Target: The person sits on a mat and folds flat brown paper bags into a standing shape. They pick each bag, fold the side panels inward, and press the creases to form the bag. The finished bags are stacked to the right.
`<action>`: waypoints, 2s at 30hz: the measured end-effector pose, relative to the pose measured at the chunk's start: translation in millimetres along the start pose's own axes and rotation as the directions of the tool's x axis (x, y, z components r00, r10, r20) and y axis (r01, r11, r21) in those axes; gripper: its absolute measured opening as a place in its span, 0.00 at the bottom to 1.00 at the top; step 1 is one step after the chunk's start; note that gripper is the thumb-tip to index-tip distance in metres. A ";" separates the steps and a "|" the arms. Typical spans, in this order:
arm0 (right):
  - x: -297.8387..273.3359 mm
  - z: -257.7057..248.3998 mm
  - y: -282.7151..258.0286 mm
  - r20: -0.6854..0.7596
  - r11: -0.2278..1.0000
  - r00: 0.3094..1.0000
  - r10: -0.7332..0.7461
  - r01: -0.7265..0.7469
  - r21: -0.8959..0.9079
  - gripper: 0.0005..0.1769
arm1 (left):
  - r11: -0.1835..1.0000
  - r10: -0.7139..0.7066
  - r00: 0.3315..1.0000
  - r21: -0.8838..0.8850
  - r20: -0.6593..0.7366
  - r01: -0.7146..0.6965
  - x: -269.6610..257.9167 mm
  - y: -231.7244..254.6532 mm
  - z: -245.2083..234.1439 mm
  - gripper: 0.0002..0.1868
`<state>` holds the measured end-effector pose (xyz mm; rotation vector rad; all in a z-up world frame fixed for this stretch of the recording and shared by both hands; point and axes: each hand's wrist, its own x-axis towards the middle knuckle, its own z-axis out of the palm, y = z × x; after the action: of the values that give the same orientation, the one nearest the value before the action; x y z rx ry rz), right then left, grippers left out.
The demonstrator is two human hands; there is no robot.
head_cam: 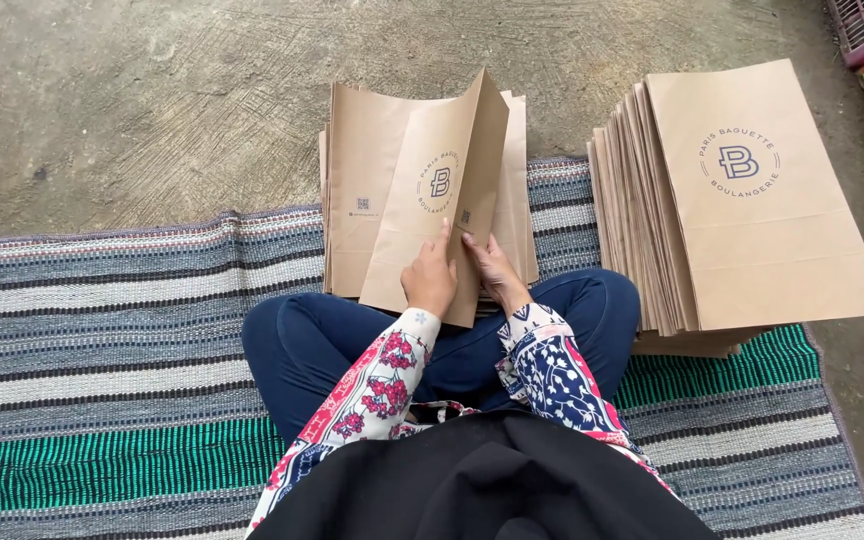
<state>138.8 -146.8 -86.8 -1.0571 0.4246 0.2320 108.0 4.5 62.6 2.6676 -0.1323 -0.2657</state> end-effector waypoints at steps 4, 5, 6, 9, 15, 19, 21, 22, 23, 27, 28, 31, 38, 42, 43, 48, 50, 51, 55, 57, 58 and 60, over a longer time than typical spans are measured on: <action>-5.3 4.7 -1.0 -0.006 1.000 1.000 -0.007 0.008 0.010 0.32 | 0.998 0.051 0.997 0.032 -0.064 -0.049 -3.7 -2.4 14.7 0.40; -7.4 7.0 -3.0 -0.012 1.000 1.000 -0.012 0.013 0.002 0.33 | 0.997 0.062 0.995 0.049 -0.081 -0.058 -3.8 -2.5 16.3 0.40; -9.7 9.4 -5.2 -0.019 1.000 1.000 -0.018 0.017 -0.007 0.34 | 0.996 0.072 0.992 0.067 -0.099 -0.066 -3.9 -2.5 17.7 0.41; -15.3 15.2 -10.4 -0.043 0.999 0.999 -0.031 0.030 -0.025 0.34 | 0.993 0.084 0.991 0.091 -0.106 -0.075 -1.0 -8.1 32.7 0.41; 6.0 -1.3 12.4 -0.069 0.996 0.995 -0.075 0.071 -0.056 0.30 | 0.990 0.114 0.988 0.099 -0.105 -0.104 2.0 -3.3 53.1 0.53; 7.7 -5.3 18.5 -0.070 0.991 0.990 -0.125 0.122 -0.045 0.28 | 0.987 0.148 0.989 -0.063 -0.022 -0.149 3.4 -2.2 71.2 0.54; 3.4 -2.7 13.0 -0.071 0.984 0.986 -0.150 0.141 -0.111 0.29 | 0.987 0.150 0.989 -0.054 -0.007 -0.150 4.0 -1.0 75.6 0.54; 0.6 -0.7 12.4 -0.072 0.984 0.986 -0.150 0.142 -0.111 0.29 | 0.987 0.151 0.989 -0.054 -0.006 -0.151 4.8 -0.1 77.5 0.54; -2.7 0.9 12.0 -0.071 0.980 0.982 -0.175 0.166 -0.111 0.28 | 0.987 0.153 0.988 -0.048 0.006 -0.153 5.0 1.1 79.9 0.54; -8.5 6.9 4.6 -0.073 0.984 0.983 -0.169 0.164 -0.064 0.19 | 0.988 0.155 0.987 -0.027 0.046 -0.154 4.5 3.1 88.2 0.54; -15.4 19.2 -7.2 -0.072 0.984 0.983 -0.168 0.164 -0.063 0.19 | 0.988 0.154 0.987 -0.027 0.046 -0.153 5.2 3.2 89.2 0.54; -22.4 31.7 -21.3 -0.082 0.980 0.995 0.050 -0.033 0.194 0.35 | 0.989 0.149 0.986 -0.013 0.072 -0.149 4.1 3.0 92.9 0.54; -17.8 14.4 -13.3 -0.103 0.996 0.995 -0.013 0.004 -0.085 0.37 | 0.990 0.132 0.980 0.029 0.149 -0.138 7.8 6.9 95.3 0.55; -1.0 1.0 5.0 -0.113 0.998 0.993 -0.030 0.023 -0.060 0.33 | 0.990 0.130 0.967 0.024 0.219 -0.139 10.6 1.8 97.2 0.59; 2.1 -2.2 7.7 -0.114 0.998 0.993 -0.030 0.023 -0.060 0.33 | 0.990 0.131 0.967 0.024 0.220 -0.140 3.8 5.7 91.8 0.59; 12.1 -14.2 15.7 -0.131 0.993 0.990 -0.054 0.040 -0.107 0.35 | 0.949 0.158 0.971 0.245 0.178 -0.199 -21.5 12.3 97.8 0.67; 27.5 -23.3 24.5 -0.136 0.995 0.989 -0.056 0.044 -0.092 0.34 | 0.945 0.186 0.968 0.238 0.171 -0.224 -18.8 8.4 100.8 0.66; 30.5 -29.1 32.2 -0.139 0.996 0.989 -0.046 0.035 -0.080 0.34 | 0.944 0.204 0.964 0.226 0.169 -0.240 -22.6 6.3 103.7 0.65; 34.8 -25.7 36.9 -0.158 0.998 0.987 -0.022 0.012 -0.064 0.33 | 0.928 0.257 0.954 0.235 0.154 -0.288 -22.9 -13.7 111.4 0.58; 44.1 -32.5 52.0 -0.177 1.000 0.984 -0.013 0.017 0.019 0.29 | 0.926 0.282 0.950 0.219 0.136 -0.307 -24.6 -24.8 122.6 0.55; 50.0 -37.6 57.5 -0.179 1.000 0.984 -0.015 0.018 0.019 0.29 | 0.925 0.285 0.949 0.219 0.137 -0.310 -23.1 -27.8 127.6 0.55; 63.1 -48.8 66.3 -0.187 0.999 0.982 -0.016 0.022 0.031 0.29 | 0.914 0.333 0.939 0.217 0.082 -0.343 -18.4 -32.2 137.5 0.56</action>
<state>158.9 -159.0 -187.8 -1.0537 0.5854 0.1079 62.9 -23.4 -69.6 2.8020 -0.6702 -0.2048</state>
